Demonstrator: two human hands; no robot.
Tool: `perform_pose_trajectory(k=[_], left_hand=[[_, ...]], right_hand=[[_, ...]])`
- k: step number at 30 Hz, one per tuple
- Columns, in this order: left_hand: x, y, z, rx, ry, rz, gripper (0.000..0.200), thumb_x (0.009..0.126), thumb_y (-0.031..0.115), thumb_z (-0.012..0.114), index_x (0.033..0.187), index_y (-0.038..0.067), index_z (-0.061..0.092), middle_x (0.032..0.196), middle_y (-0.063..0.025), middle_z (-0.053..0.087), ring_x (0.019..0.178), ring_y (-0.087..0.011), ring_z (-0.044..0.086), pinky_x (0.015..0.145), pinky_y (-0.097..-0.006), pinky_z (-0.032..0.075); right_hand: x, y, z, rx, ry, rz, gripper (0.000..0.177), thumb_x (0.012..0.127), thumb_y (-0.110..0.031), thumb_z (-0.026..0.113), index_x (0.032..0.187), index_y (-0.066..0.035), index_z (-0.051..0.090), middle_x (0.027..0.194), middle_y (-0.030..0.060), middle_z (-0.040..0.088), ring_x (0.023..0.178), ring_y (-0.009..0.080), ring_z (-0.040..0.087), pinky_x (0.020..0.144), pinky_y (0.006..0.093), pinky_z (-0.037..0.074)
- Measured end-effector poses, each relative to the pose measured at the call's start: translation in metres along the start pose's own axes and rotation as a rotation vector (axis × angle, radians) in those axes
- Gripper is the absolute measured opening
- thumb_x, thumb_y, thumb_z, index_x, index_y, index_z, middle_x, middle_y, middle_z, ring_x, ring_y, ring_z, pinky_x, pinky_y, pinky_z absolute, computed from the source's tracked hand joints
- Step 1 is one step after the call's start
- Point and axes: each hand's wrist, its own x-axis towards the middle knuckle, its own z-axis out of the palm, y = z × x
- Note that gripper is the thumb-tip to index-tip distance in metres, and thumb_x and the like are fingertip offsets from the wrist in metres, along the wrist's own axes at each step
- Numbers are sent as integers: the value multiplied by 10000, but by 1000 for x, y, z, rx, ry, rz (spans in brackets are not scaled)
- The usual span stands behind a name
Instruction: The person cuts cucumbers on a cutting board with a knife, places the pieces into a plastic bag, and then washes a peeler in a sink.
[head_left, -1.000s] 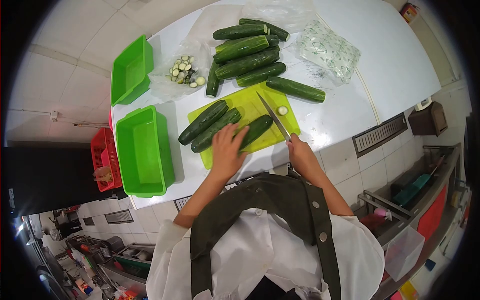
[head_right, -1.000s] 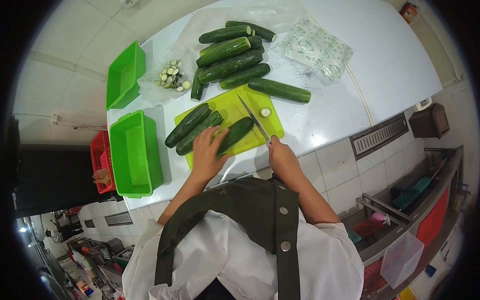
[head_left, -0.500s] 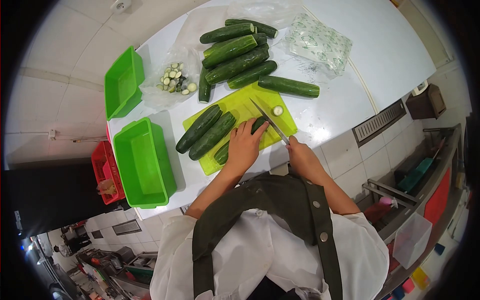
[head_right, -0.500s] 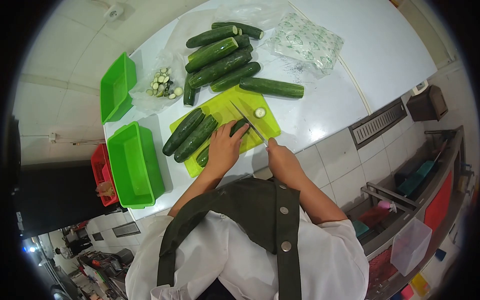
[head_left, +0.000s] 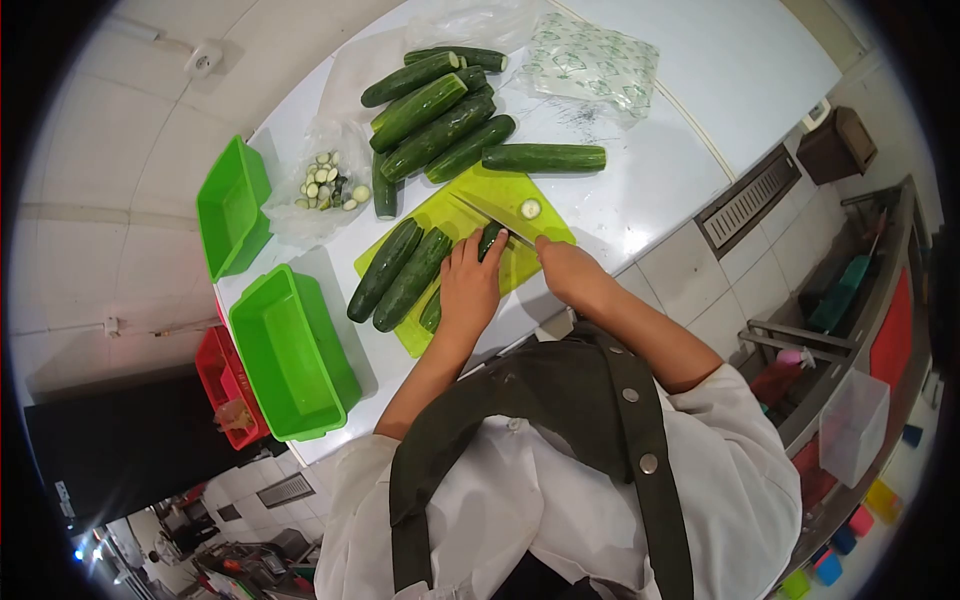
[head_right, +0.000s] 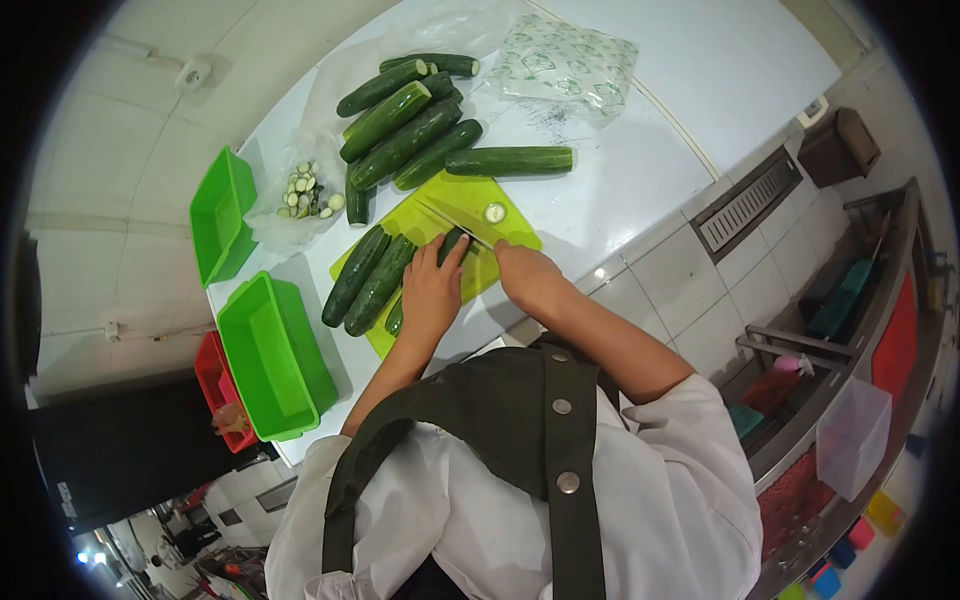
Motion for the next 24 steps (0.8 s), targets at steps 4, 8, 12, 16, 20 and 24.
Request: perform_pose_trajectory(k=[4,8,12,16,20,24], left_hand=[[-5,0,2,35,30,63,499,742,89,620,1222,177,515,1192,-133,485,1064,-311,477,839,-412,401],[-8,1,1,-32,73,0,513,726,84,631,1218,177,518,1177,-141,489,1060,-313,478,826,-411,398],[-4,-11,8,7,169,-64,539,716,90,640,1232,168,501,1193,-144,477,1075,-314,469,830,-415,393],[21,6,-2,95,240,34,606,740,182,654,1284,74,410,1205,-181,452,1098,-336,446,839,-430,396],[72,27,35,-48,96,-127,713,761,309,651,1299,-27,324,1180,-208,450,1074,-349,448,861,-440,386],[82,29,63,25,48,-192,624,770,342,633,1203,-34,388,1105,-185,472,1000,-338,463,827,-440,398]], right_hand=[[9,5,18,3,72,-32,200,840,-55,378,950,50,507,837,250,613,806,391,610,703,457,481],[14,10,31,10,123,-33,182,845,-73,402,944,40,503,815,251,608,789,397,604,687,462,472],[0,23,17,122,205,-49,164,871,-109,440,937,32,490,771,267,586,763,427,575,658,476,441],[-35,34,-17,252,356,-56,166,881,-115,437,912,38,492,779,272,589,780,433,571,684,483,445],[-61,55,-34,291,488,2,163,887,-134,470,876,28,461,737,264,565,758,453,541,635,475,426],[-80,70,-46,344,506,34,170,895,-136,480,864,26,439,717,262,543,738,466,513,601,447,415]])
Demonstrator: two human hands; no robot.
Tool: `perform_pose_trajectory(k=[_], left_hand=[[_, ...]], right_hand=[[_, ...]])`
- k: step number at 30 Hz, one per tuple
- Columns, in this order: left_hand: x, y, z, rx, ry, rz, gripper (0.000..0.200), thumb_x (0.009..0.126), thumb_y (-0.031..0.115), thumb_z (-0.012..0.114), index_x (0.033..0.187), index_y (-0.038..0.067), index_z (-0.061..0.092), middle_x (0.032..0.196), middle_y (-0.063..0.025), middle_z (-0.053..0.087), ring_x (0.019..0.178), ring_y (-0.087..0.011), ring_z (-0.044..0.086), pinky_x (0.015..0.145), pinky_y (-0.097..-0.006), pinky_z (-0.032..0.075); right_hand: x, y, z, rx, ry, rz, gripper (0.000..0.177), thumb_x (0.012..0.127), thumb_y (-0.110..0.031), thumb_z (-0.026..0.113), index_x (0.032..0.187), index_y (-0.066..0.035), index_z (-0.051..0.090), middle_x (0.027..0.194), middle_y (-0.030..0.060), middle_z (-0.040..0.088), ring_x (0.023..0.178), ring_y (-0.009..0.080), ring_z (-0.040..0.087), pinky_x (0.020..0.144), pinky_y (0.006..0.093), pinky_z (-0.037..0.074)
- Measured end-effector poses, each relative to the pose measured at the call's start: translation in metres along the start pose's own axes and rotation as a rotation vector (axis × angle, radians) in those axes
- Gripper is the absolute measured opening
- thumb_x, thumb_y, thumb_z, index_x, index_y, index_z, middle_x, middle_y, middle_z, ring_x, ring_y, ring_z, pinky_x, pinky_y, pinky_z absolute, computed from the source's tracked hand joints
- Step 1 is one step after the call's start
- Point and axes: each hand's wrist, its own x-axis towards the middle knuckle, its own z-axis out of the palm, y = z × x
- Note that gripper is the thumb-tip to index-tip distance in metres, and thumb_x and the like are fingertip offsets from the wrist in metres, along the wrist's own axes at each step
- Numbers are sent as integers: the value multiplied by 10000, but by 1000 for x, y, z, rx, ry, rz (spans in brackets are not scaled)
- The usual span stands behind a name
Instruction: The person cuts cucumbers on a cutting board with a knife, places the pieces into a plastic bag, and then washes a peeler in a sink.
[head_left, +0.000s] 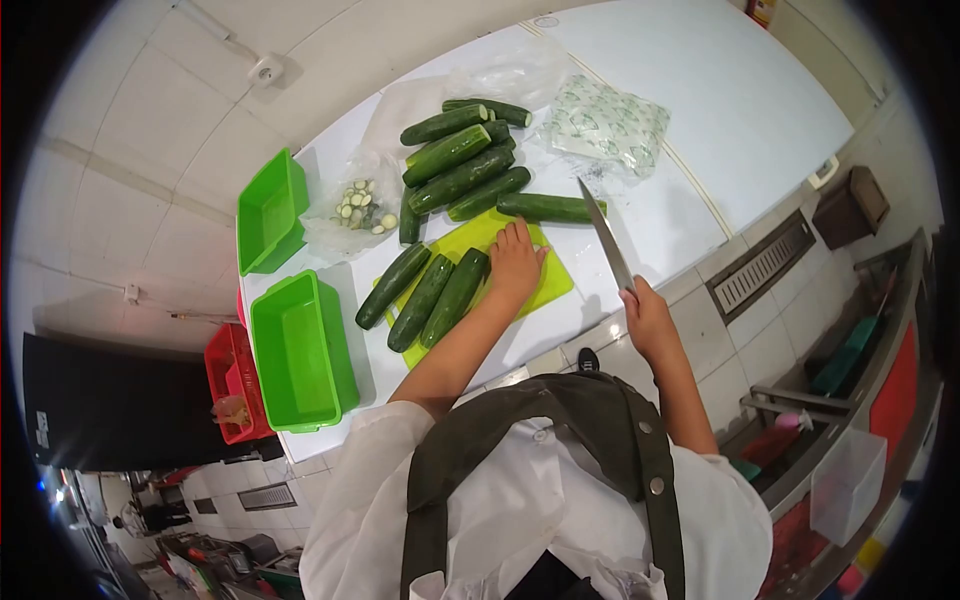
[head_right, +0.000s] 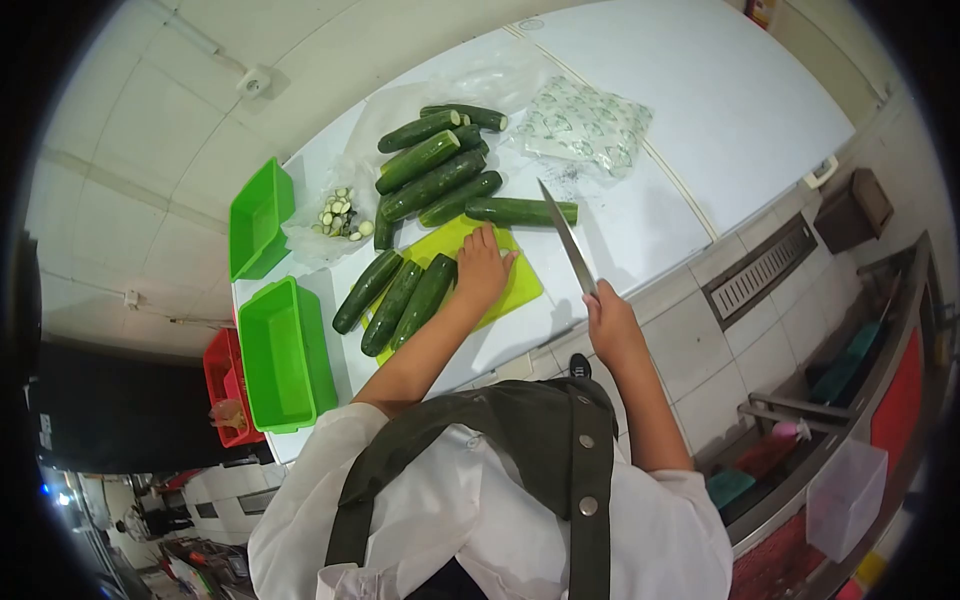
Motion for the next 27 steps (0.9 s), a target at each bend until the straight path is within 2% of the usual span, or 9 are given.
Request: perform_pose_trajectory(k=[6,10,12,13,15,17,20,24,27], left_hand=[[-10,-8,17,-249,-25,175,279,778,71,505,1042,-17,475,1018,-179,462,958,-346,448,815,-454,389],[0,-15,-14,-443,93,146,295,721,-75,409,1006,-24,466,1001,-205,447,945,-352,441,827,-467,374],[25,-51,-34,-372,393,155,255,736,-63,405,981,-17,464,963,-205,447,916,-350,439,800,-458,373],[39,-76,-46,-579,395,-21,232,745,-51,407,967,-10,461,928,-210,445,893,-354,430,774,-446,370],[61,-135,-85,-179,508,-101,270,769,54,529,1027,2,470,960,-205,460,951,-338,439,764,-443,384],[53,-161,-115,46,455,-283,431,783,202,631,1146,22,481,1097,-194,494,1031,-355,464,861,-458,387],[19,-177,-133,113,341,-330,555,754,282,672,1197,32,452,1198,-186,438,1149,-332,394,902,-456,366],[-64,-178,-127,-176,299,-371,538,740,288,677,1194,87,471,1201,-149,448,1159,-344,384,903,-499,347],[-123,-181,-144,-32,484,-528,547,745,278,668,1214,99,450,1223,-151,431,1148,-349,389,901,-523,335]], right_hand=[[0,23,4,-9,80,-9,182,906,-138,472,908,42,452,756,265,556,730,454,520,607,415,428],[8,22,7,-24,23,-13,225,909,-148,469,975,67,470,780,243,578,722,396,558,632,391,443],[13,20,8,-12,-9,11,244,910,-156,469,986,75,474,766,224,578,692,362,555,636,385,444],[14,18,8,7,-34,38,239,910,-159,468,972,72,472,750,219,569,670,355,540,632,389,440],[17,23,8,1,-57,105,225,910,-158,466,945,64,465,731,213,552,638,347,503,627,393,433],[28,33,11,-42,-52,171,208,908,-152,463,919,56,454,724,210,536,619,346,462,624,395,424],[52,12,-1,-233,35,151,182,881,-114,485,923,52,423,798,272,564,756,451,537,663,418,442],[100,55,5,-324,132,-65,195,811,-27,540,937,20,399,854,276,568,850,471,540,705,451,431],[120,40,8,-339,2,-56,214,796,4,538,965,6,407,862,261,575,855,459,544,707,448,430]])
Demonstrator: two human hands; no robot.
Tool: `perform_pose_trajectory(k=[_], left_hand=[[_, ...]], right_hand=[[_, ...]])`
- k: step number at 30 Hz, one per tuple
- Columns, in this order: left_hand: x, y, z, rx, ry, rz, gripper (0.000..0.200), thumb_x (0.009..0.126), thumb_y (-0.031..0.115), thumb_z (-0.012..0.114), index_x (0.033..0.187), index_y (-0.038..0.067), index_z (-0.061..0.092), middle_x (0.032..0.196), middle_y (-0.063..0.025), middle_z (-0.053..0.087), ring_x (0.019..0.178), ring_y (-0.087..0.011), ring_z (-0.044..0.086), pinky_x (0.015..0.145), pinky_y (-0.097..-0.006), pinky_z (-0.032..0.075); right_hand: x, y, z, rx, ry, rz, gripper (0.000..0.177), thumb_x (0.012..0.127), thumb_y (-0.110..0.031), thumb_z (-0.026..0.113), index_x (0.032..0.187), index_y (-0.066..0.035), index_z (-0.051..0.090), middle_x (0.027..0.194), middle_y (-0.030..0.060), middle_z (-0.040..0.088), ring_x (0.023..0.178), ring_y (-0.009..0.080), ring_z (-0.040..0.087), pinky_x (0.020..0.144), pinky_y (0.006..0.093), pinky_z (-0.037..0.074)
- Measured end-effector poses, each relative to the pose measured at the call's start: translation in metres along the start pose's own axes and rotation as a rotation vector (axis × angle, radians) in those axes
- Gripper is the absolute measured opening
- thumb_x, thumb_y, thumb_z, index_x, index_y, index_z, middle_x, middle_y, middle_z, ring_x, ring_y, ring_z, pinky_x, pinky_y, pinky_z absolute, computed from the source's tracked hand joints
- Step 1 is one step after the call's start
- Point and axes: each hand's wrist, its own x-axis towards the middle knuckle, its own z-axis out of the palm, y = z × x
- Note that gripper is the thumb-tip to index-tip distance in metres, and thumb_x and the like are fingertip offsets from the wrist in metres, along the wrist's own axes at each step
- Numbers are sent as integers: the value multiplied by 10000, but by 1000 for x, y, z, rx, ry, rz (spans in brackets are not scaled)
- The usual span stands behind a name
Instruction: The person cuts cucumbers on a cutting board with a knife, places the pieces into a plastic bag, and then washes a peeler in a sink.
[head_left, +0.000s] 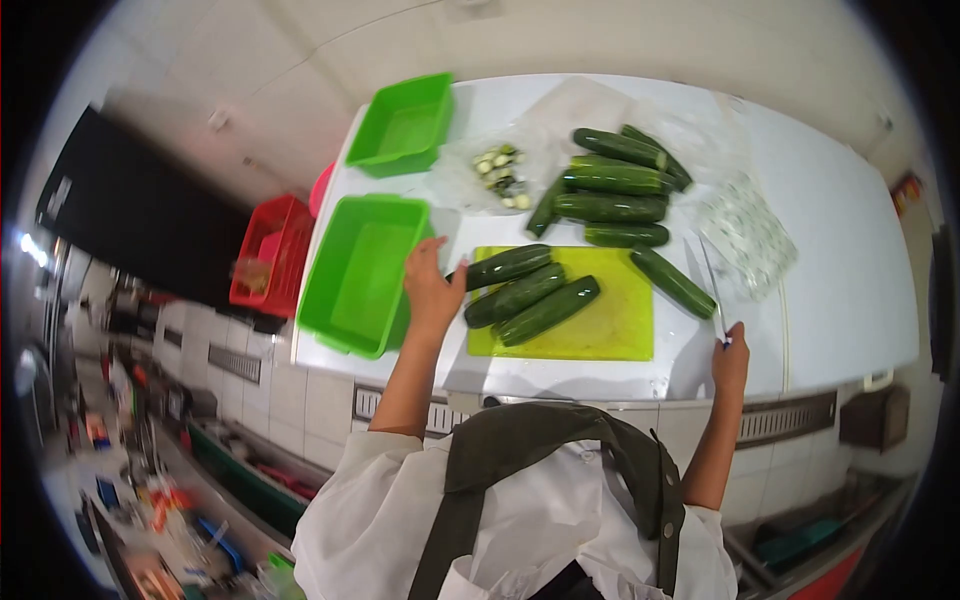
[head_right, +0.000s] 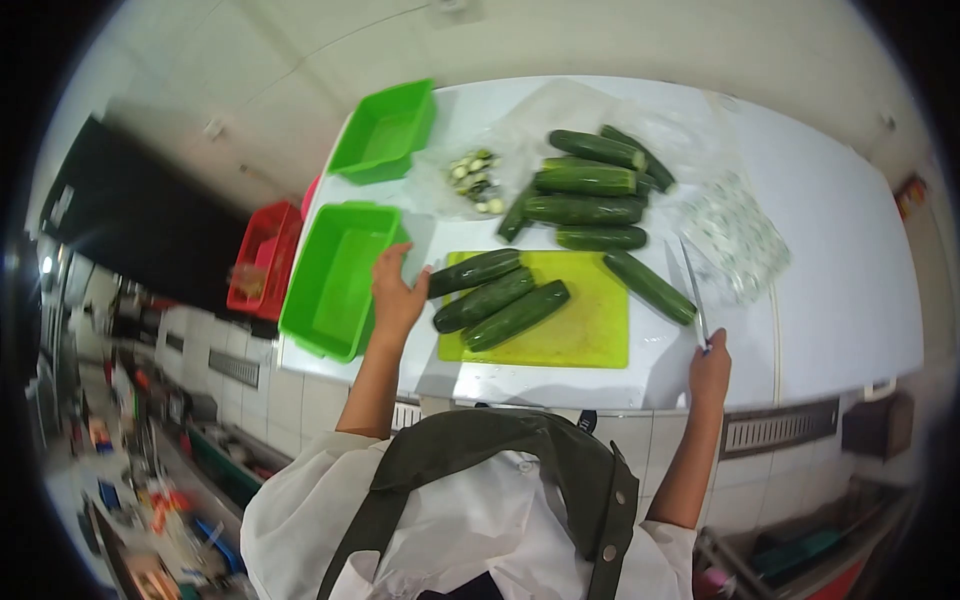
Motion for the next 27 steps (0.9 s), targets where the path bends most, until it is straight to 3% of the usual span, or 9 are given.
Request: perform_pose_trajectory(k=[4,7,9,10,13,16,18,22,27], left_hand=[[-10,-70,-71,600,334,-582,620,749,284,669,1272,108,384,1320,-161,342,1208,-344,342,923,-547,327],[-41,-139,-101,426,358,-1065,594,751,269,663,1246,68,403,1263,-185,409,1159,-342,421,878,-547,408],[-66,-163,-106,-435,187,-1295,550,741,201,644,1207,12,422,1173,-198,471,1051,-333,509,793,-525,474],[-79,-172,-106,-880,92,-1337,529,736,168,635,1188,-16,431,1128,-205,502,997,-328,553,751,-513,508],[-94,-188,-90,-976,290,-1297,453,697,77,587,1109,-73,475,960,-188,580,790,-312,625,608,-455,547],[-109,-159,-124,-792,415,-1216,369,679,53,560,1012,-103,528,866,-181,603,689,-302,630,572,-409,545],[-137,-153,-153,-635,494,-1130,290,678,62,560,920,-98,576,790,-169,618,599,-273,623,486,-365,520],[-201,-88,-243,-436,557,-1204,263,686,61,550,890,-100,589,771,-172,621,579,-255,622,449,-351,504],[-323,3,-305,-144,718,-1370,232,699,76,546,865,-76,602,729,-160,624,564,-230,620,426,-342,494]], right_hand=[[29,3,19,14,15,-46,200,774,22,553,937,-6,440,861,241,573,838,429,550,712,442,424],[57,35,38,-34,55,-164,226,754,15,589,955,-24,493,908,227,577,875,405,549,737,443,422],[61,34,37,-114,41,-184,289,741,7,612,1013,-33,523,960,218,577,922,398,543,780,438,424],[62,34,35,-158,33,-191,322,734,3,624,1041,-37,537,987,213,578,945,394,540,801,436,425],[63,39,28,-222,107,-221,414,714,-62,659,1110,-45,540,1014,207,583,949,387,552,829,439,435],[68,31,17,-182,237,-357,429,746,-80,644,1152,-25,518,1087,204,559,1020,350,532,857,414,422],[67,6,14,-35,183,-422,415,781,-88,616,1175,-21,503,1117,190,549,1042,313,521,864,388,418],[43,-84,10,122,-116,-511,394,839,-60,554,1219,-19,461,1199,143,509,1067,264,488,911,356,388],[26,-171,54,268,-470,-800,370,859,-92,539,1219,-40,473,1211,120,511,953,233,507,858,335,408]])
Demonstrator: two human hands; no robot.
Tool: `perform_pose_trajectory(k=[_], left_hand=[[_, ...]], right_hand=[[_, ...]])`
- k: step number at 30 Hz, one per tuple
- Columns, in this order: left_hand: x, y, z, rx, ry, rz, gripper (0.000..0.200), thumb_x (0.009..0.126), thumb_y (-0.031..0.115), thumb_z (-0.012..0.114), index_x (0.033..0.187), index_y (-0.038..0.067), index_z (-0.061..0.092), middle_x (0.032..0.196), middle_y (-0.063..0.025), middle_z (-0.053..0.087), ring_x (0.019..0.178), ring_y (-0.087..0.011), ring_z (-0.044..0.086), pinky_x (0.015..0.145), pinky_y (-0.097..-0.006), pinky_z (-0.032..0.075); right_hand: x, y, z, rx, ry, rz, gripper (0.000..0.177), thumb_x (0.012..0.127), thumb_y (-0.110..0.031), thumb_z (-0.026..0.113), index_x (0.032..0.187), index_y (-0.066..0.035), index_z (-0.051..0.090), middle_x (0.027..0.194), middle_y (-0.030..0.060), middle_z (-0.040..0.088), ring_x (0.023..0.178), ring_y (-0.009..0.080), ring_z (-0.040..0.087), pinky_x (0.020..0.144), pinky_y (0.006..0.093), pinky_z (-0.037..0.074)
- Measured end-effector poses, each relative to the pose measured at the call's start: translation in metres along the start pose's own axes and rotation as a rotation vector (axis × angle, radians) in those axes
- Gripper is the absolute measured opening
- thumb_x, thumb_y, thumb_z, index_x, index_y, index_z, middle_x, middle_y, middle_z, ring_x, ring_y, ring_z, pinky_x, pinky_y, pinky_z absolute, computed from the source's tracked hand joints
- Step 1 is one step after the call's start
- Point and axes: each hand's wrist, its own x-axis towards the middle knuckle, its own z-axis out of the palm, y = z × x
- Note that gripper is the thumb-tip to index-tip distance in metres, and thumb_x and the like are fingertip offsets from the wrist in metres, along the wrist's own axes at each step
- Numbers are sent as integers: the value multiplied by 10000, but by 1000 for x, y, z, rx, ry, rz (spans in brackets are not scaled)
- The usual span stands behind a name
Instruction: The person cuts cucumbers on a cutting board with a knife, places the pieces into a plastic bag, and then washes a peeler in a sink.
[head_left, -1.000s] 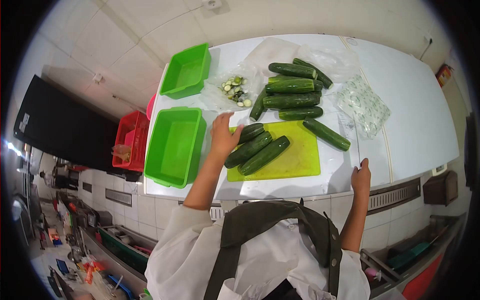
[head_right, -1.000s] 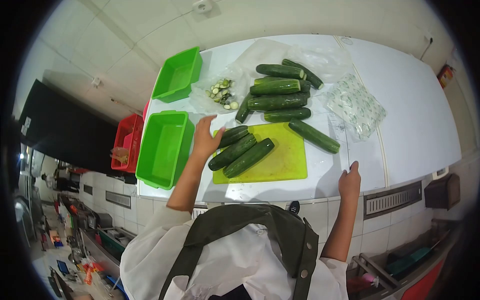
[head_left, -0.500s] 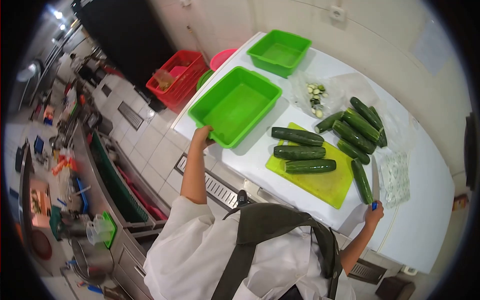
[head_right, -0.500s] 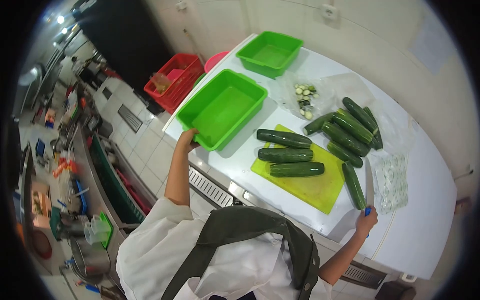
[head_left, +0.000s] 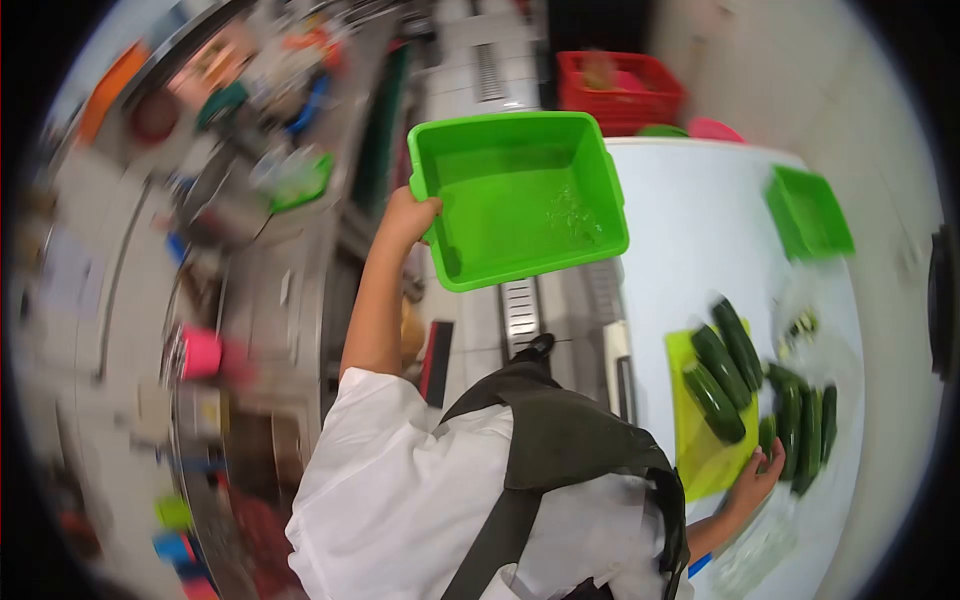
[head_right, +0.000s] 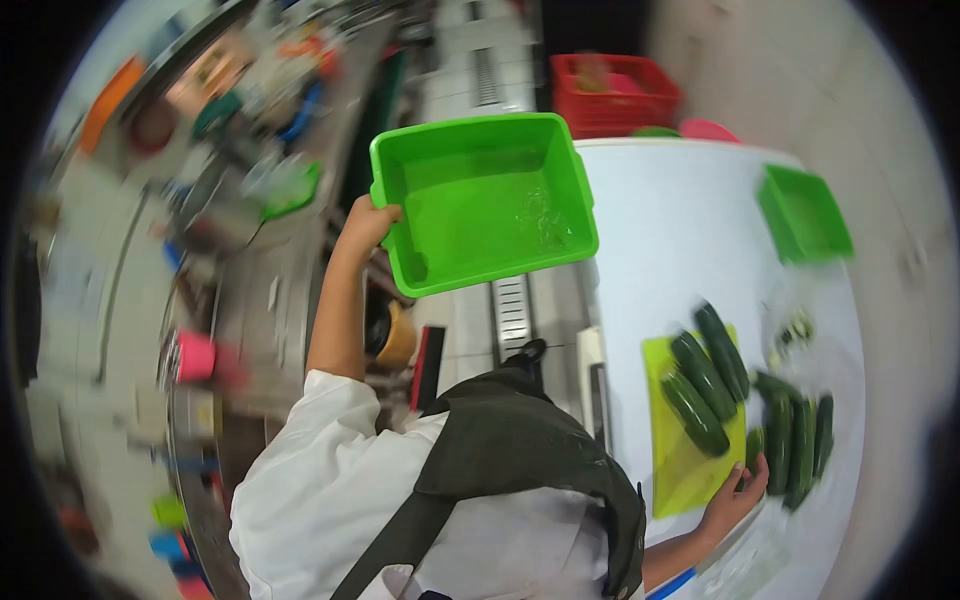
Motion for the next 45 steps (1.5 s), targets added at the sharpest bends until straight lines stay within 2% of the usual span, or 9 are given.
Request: perform_pose_trajectory(k=[7,12,15,19,25,31,36,41,45], left_hand=[[-168,-118,-190,124,692,-254,231,666,122,596,841,-27,626,725,-127,636,655,-242,621,588,-356,489],[-343,-151,-286,561,1159,-445,286,663,172,576,821,-57,638,772,-256,631,772,-363,638,677,-426,493],[-414,-165,-310,498,1394,-636,294,685,187,573,799,-76,633,782,-262,629,774,-352,644,682,-444,509],[-441,-209,-309,888,1520,-873,549,709,140,569,1231,-5,472,999,-276,600,876,-403,610,743,-464,499],[-452,-288,-249,1295,1495,-570,693,709,4,537,1341,244,386,1369,-120,392,1077,-461,491,874,-490,446],[-434,-294,-227,1352,1359,-355,737,688,-73,511,1327,281,418,1378,32,400,1151,-399,457,977,-463,370],[-419,-256,-226,1431,1218,-14,580,714,-64,504,1275,81,481,1301,-78,487,1200,-216,463,1026,-400,317],[-400,-257,-227,1297,1211,78,713,632,-131,372,1308,86,443,1343,-84,444,1252,-234,398,1079,-353,243],[-353,-194,-213,1030,1434,154,351,826,23,537,1177,13,550,1151,-127,592,1027,-270,585,826,-339,476]], right_hand=[[60,-73,93,116,-570,-347,358,879,-123,519,1228,-58,475,1191,124,522,907,208,519,825,325,417],[72,-115,150,205,-876,-540,352,882,-114,498,1226,-42,471,1197,132,514,952,218,512,846,323,409],[72,-146,155,142,-918,-676,351,878,-106,497,1220,-31,472,1198,134,512,978,224,507,863,327,405],[71,-162,156,173,-914,-754,345,866,-91,508,1204,-22,485,1198,136,513,988,224,509,870,334,406],[64,-150,158,117,-921,-743,340,861,-82,512,1195,-18,493,1180,135,530,976,227,524,852,333,422],[48,-144,155,77,-967,-709,336,858,-71,512,1191,-28,502,1164,126,541,953,226,542,826,326,438],[35,-152,145,133,-930,-693,356,836,-39,538,1190,-72,511,1171,66,548,904,179,559,697,277,436],[25,-141,145,242,-867,-698,299,784,-23,589,1080,-32,545,1091,127,573,911,264,571,790,326,472],[25,-121,136,205,-787,-638,284,779,-51,610,1058,-39,558,1031,106,566,826,228,563,748,316,474]])
